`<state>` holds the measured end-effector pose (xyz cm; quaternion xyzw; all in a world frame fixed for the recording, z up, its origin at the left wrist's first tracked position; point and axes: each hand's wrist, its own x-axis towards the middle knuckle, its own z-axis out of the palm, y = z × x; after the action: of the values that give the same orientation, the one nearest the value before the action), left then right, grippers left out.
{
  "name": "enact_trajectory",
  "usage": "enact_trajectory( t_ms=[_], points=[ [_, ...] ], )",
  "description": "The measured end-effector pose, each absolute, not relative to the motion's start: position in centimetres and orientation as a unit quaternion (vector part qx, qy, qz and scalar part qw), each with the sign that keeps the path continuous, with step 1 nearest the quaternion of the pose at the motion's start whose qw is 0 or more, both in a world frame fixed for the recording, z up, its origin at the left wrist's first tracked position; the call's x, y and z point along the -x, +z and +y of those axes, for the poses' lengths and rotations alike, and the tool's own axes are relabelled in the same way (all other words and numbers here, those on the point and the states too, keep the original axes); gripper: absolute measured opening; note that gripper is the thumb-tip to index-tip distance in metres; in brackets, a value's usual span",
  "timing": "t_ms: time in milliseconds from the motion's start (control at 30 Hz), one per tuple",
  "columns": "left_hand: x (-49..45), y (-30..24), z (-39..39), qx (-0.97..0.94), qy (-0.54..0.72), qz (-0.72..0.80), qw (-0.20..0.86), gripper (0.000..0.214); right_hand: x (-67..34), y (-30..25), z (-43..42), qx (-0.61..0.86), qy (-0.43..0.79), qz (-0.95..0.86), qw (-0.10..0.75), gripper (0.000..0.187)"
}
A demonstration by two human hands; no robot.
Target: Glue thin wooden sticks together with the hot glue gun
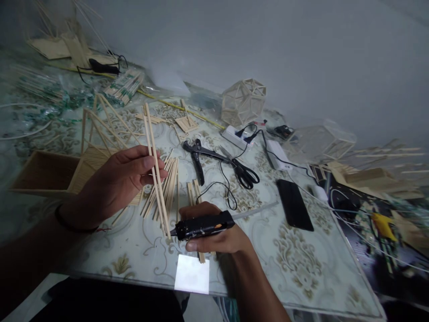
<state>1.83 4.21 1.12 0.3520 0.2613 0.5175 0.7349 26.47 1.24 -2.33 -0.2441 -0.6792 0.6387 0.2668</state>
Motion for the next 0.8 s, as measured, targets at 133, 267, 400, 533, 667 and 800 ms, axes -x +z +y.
enact_trajectory(
  t_ms=[133,267,400,533,667,800],
  points=[
    [-1.8,1.1,4.2,-0.353,0.52,0.255,0.734,0.006,-26.1,-1.9,1.2,0.238,0.641,-0.675,0.277,0.044],
    [-1.9,1.1,4.2,-0.347,0.52,0.25,0.739,0.006,-26.0,-1.8,1.3,0.227,0.643,-0.676,0.28,0.045],
    [-2.0,1.2,4.2,-0.345,0.525,0.254,0.735,0.007,-25.9,-2.1,1.2,0.213,0.654,-0.662,0.297,0.045],
    [-2.0,1.3,4.3,-0.341,0.527,0.25,0.737,0.006,-26.3,-2.5,1.1,0.225,0.649,-0.669,0.284,0.044],
    [-1.9,1.2,4.4,-0.342,0.528,0.24,0.739,0.007,-27.1,-3.0,1.1,0.251,0.635,-0.679,0.27,0.046],
    [-1.8,1.0,4.5,-0.346,0.532,0.243,0.734,0.005,-27.3,-2.9,1.0,0.302,0.61,-0.687,0.256,0.043]
  ],
)
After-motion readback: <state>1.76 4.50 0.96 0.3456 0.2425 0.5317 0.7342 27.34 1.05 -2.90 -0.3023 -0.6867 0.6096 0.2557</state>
